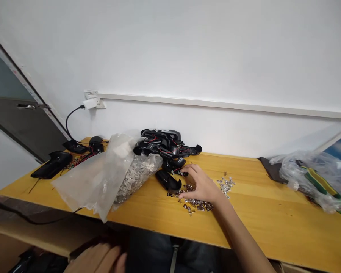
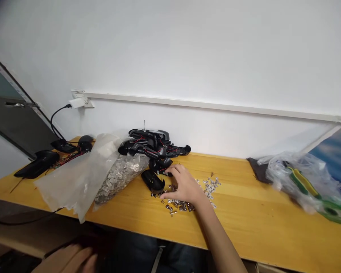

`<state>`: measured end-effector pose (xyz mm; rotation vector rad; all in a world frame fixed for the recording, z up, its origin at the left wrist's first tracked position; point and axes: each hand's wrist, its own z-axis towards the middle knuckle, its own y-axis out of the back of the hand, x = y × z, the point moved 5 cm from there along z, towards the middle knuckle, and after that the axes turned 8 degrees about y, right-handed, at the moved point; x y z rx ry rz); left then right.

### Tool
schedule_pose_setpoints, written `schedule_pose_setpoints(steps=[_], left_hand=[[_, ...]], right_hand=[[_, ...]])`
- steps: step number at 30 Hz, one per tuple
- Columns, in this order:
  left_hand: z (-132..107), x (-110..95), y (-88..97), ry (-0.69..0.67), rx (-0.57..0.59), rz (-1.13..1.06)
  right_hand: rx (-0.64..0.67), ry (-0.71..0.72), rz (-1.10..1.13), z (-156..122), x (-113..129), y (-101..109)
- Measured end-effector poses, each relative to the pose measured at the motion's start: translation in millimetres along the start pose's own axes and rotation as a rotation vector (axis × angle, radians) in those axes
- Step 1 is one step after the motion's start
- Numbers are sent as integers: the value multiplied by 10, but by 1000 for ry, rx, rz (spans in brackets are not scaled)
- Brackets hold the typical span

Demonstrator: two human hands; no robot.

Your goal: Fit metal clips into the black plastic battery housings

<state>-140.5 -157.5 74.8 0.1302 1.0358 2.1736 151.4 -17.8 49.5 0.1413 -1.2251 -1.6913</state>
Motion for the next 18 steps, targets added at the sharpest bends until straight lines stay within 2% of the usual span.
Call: schedule_pose_setpoints(steps=[1, 3, 5, 7, 9, 10, 12, 14, 16, 18], left_hand=[[12, -86, -108, -22, -22, 14], [198, -227, -355, -118, -89, 52], [548, -311, -593, -260, -178, 54], [975, -301, -766, -322, -261, -31], [1376, -259, -888, -365, -268, -166], [1553, -228, -942, -357, -232, -216], [1848, -114, -1055, -205, -111, -261], [2024, 40, -1177, 35, 22, -241], [2091, 169, -1294, 227, 135, -225], [2111, 235, -1407, 323, 241, -278]], right_hand=[[6, 11, -35, 22, 39, -24], [40, 41, -133, 65, 129, -109], [67, 61, -215, 95, 203, -209], [44, 61, -222, 112, 237, -260], [-5, 55, -142, 128, 227, -233], [-20, 50, -78, 139, 207, -192], [-39, 24, 58, 173, 140, -60], [-72, -12, 147, 215, 44, 129], [-126, -32, 177, 250, -65, 345], [-158, -30, 183, 266, -169, 545]])
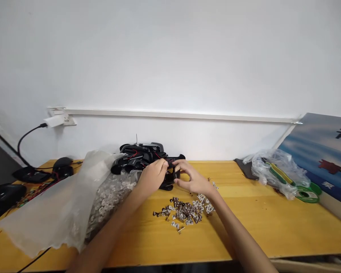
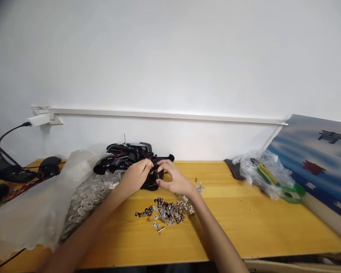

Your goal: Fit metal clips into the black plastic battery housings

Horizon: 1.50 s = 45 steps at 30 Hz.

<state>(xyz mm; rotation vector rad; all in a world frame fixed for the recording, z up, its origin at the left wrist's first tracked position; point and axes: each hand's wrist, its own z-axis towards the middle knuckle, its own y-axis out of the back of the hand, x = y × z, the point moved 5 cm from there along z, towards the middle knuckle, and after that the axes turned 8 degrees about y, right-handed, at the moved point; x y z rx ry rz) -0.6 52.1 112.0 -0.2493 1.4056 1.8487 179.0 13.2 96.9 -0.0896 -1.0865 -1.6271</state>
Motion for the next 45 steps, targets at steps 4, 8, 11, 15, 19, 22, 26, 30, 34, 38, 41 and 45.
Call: schedule_pose_setpoints(steps=[4, 8, 11, 15, 19, 22, 26, 30, 34, 38, 41, 45], left_hand=[[100, 13, -209, 115, 291, -339], [213, -81, -468, 193, 461, -704], [236, -51, -704, 273, 314, -916], [117, 69, -1010, 345, 100, -1027], [128, 71, -1140, 193, 82, -917], [211, 52, -1182, 117, 95, -864], [180, 57, -1174, 107, 48, -870], [-45, 119, -1024, 94, 32, -980], [-254, 203, -816, 60, 71, -950], [-349, 276, -696, 103, 57, -977], [-381, 345, -700, 161, 64, -974], [-358, 427, -753, 99, 85, -905]], right_hand=[[-23, -5, 23, 35, -106, 329], [-67, 7, 78, 41, -192, 480], [-199, -32, 104, -4, -380, 493], [-370, -224, 112, -217, -766, 400], [-507, -288, 47, -445, -949, 330], [-530, -265, -50, -528, -950, 323], [-599, -286, -168, -626, -913, 348], [-618, -261, -305, -656, -785, 310], [-536, -96, -462, -584, -507, 225], [-113, 109, -497, -562, -201, -168], [164, 350, -497, -620, 73, -600], [251, 403, -477, -534, 341, -917]])
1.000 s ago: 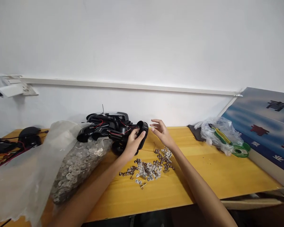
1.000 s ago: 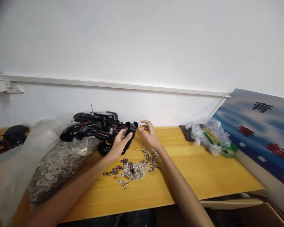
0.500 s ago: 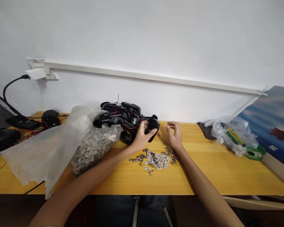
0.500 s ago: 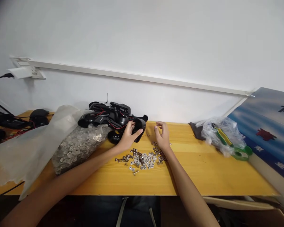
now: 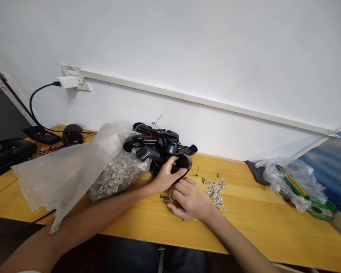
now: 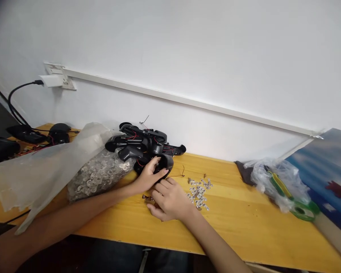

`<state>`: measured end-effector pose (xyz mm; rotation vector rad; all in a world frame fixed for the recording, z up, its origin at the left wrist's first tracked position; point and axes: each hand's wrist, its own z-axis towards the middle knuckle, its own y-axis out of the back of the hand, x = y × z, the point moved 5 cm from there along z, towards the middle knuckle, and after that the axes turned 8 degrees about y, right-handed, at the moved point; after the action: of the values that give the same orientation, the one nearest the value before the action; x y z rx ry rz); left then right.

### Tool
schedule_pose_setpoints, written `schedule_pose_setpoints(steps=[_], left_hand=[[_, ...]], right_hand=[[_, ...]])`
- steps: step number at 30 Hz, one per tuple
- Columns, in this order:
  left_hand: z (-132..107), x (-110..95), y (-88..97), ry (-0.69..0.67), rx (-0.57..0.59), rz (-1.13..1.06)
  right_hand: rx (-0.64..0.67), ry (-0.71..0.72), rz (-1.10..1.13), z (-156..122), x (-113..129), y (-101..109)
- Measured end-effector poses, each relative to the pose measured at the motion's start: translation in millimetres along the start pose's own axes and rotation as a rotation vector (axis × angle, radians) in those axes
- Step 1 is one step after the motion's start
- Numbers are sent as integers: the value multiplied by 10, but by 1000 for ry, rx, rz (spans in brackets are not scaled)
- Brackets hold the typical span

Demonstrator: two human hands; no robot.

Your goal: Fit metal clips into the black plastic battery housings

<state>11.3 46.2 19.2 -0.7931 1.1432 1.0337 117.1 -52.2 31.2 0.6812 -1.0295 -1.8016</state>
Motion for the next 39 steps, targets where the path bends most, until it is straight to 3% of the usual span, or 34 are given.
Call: schedule_pose_setpoints(steps=[4, 9, 14, 21, 25, 34, 39], left_hand=[[98, 65, 69, -38, -46, 36], [156, 81, 100, -23, -26, 14], [171, 42, 133, 2, -51, -19], [-96, -54, 94, 111, -71, -158], [-205, -115, 108, 59, -110, -117], [-150, -155, 152, 42, 43, -101], [-201, -146, 141, 124, 97, -293]], right_hand=[[63, -76, 113, 162, 28, 9], [111, -138, 133, 134, -27, -42], [72, -143, 169, 113, -52, -52], [0, -134, 62, 6, -111, 9], [19, -103, -22, -54, -141, 29], [-120, -56, -132, -83, -133, 130], [-102, -120, -148, -124, -200, 126]])
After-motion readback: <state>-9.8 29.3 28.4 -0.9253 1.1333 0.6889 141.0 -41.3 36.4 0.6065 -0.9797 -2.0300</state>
